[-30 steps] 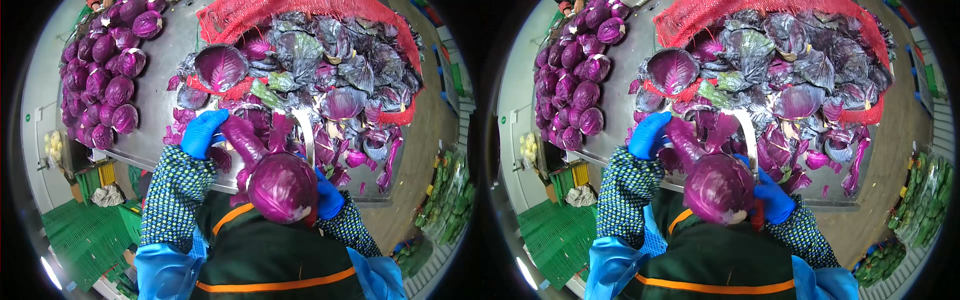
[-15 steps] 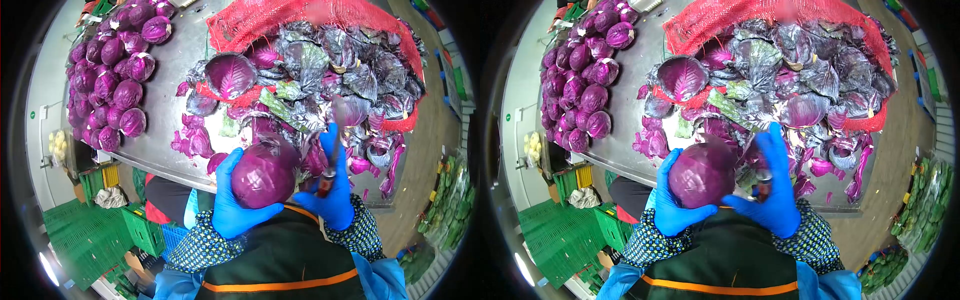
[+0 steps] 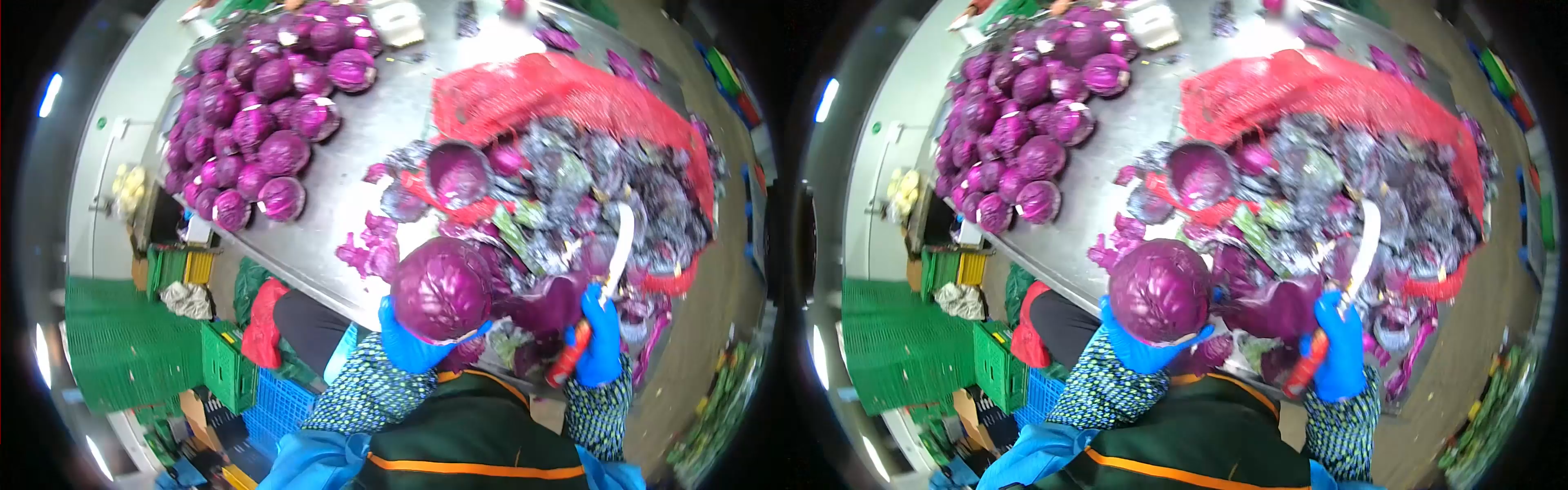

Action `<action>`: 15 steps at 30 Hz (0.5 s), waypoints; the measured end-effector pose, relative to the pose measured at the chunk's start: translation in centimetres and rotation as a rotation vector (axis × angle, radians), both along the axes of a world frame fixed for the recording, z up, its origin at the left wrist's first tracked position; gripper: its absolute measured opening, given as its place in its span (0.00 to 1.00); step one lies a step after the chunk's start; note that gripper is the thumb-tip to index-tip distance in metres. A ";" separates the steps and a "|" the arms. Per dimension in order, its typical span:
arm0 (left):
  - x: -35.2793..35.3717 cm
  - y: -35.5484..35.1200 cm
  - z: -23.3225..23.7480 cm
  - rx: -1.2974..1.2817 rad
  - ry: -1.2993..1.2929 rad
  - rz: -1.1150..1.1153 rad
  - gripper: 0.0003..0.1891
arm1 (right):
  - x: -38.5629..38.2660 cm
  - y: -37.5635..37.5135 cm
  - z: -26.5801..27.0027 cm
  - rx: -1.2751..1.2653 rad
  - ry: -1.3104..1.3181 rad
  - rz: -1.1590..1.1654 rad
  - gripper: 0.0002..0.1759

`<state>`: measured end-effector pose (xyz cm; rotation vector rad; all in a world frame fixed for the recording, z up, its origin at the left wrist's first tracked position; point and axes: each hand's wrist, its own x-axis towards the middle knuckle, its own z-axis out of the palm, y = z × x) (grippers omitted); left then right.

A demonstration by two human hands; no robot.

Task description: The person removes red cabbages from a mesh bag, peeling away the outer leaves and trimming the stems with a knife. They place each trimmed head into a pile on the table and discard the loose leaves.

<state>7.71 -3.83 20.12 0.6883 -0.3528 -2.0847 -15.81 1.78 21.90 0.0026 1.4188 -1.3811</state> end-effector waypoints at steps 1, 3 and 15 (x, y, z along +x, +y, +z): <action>0.0 -0.6 0.5 -0.074 -0.105 -0.027 0.43 | -0.6 1.0 0.1 0.010 -0.020 0.044 0.10; 0.3 -1.8 2.7 -0.254 -0.436 -0.035 0.41 | -3.1 2.8 -0.6 0.002 -0.015 0.428 0.12; 19.0 -12.7 -4.7 -0.276 -0.157 0.513 0.35 | 4.9 -1.9 -0.1 0.069 0.440 0.639 0.09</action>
